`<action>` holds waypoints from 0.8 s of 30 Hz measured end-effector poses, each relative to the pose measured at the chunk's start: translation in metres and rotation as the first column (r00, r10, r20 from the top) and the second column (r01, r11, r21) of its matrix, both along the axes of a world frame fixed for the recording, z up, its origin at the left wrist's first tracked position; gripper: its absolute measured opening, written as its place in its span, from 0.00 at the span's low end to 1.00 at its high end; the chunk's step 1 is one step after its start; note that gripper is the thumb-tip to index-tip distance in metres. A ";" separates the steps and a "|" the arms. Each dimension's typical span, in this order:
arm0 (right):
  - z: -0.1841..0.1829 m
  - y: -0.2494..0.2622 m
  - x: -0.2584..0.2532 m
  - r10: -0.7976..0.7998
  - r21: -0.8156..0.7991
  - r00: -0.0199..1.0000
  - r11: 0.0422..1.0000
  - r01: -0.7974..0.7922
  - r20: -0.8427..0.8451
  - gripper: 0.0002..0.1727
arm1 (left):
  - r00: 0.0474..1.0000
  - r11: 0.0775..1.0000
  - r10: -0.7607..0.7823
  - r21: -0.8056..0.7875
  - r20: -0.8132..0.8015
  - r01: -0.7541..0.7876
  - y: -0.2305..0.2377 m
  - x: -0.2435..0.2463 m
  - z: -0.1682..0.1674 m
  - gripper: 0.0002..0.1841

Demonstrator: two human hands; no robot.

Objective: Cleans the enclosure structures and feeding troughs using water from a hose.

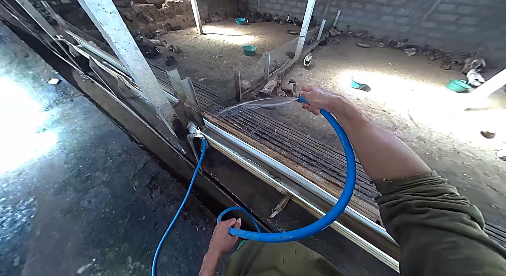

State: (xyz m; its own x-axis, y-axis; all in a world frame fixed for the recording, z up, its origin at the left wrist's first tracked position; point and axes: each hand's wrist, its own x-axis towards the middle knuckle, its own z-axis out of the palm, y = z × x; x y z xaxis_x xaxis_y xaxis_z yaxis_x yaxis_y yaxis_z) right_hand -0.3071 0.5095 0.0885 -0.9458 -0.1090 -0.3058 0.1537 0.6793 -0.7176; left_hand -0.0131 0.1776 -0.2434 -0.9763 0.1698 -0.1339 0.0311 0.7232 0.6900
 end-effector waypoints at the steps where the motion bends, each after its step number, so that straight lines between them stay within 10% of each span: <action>1: -0.001 0.011 0.008 -0.005 -0.011 1.000 1.000 0.005 -0.007 0.17 | 1.000 1.000 0.004 -0.005 -0.006 -0.004 0.012 0.010 0.000 0.27; 24: -0.026 0.216 0.170 -0.131 0.058 0.991 0.989 0.133 -0.036 0.15 | 0.994 0.994 0.040 -0.095 -0.102 -0.050 0.172 0.196 0.028 0.28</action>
